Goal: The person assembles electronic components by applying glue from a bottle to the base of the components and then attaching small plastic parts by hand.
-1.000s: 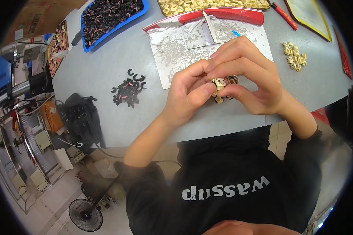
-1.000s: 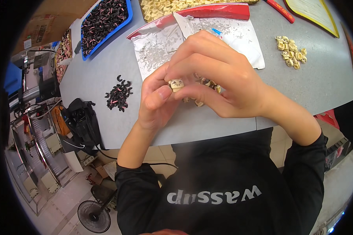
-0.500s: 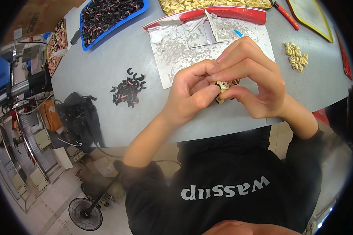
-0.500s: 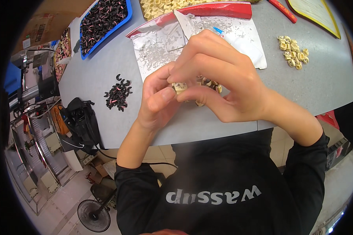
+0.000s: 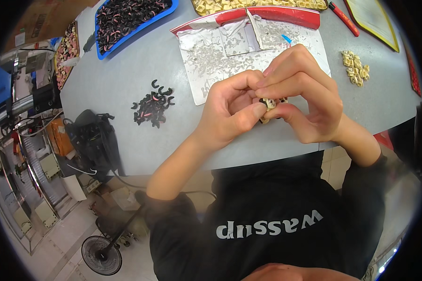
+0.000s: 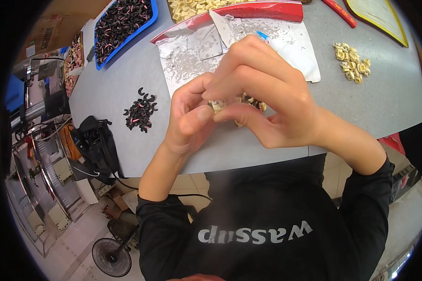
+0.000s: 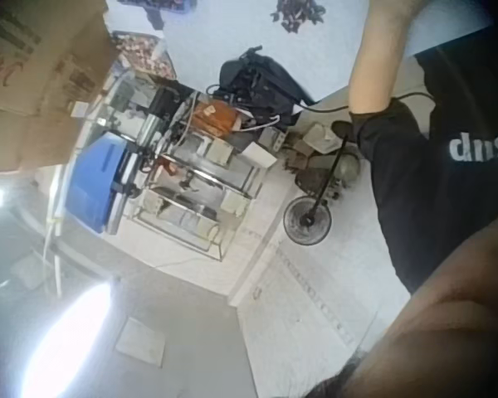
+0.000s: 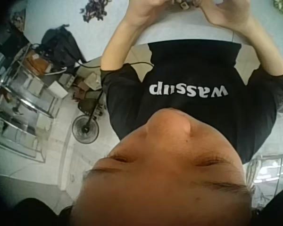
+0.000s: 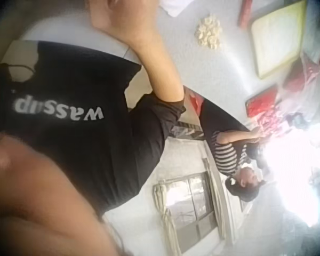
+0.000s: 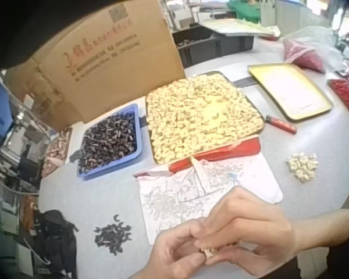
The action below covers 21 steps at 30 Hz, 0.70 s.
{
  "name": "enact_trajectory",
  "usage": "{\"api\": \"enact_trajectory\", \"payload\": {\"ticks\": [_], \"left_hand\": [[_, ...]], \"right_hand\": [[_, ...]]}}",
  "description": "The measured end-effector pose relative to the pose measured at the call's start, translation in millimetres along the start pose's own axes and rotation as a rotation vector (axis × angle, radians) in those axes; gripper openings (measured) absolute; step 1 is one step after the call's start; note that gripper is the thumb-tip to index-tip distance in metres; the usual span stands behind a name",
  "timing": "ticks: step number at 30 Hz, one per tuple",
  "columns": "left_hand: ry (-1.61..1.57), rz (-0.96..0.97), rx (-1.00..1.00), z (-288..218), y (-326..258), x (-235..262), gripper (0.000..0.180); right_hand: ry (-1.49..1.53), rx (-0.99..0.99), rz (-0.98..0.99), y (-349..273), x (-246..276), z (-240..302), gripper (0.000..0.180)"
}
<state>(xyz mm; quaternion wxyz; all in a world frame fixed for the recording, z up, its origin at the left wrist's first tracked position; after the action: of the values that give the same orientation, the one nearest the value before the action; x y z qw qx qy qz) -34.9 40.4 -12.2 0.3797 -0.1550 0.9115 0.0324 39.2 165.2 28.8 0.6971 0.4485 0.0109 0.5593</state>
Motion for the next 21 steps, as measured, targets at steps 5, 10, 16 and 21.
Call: {"api": "enact_trajectory", "payload": {"ticks": [5,10,16,21], "left_hand": [[-0.002,-0.006,-0.064,-2,0,0,0.023],[0.404,-0.044,-0.523,-17,-4,1,0.033],[0.84,-0.177,-0.838,-28,-6,-6,0.039],[1.022,-0.166,-0.93,-27,-9,-11,0.04]], "right_hand": [[0.055,0.019,0.028,1,-1,-1,0.03],[0.089,-0.001,0.018,8,4,2,0.036],[0.161,-0.117,-0.041,6,7,0,0.028],[0.354,-0.242,-0.068,-1,0,-9,0.021]]}}
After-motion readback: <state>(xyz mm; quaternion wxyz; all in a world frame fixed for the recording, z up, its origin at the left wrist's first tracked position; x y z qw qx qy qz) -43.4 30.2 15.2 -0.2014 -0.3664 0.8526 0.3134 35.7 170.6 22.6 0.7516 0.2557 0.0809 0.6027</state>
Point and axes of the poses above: each hand's wrist, its own y-axis towards the middle knuckle, its own x-axis out of the back of the hand, z = x × y, the point moved 4 cm from there along y, towards the middle knuckle, and after that the axes turned 7 degrees about -y, right-handed, at the moved point
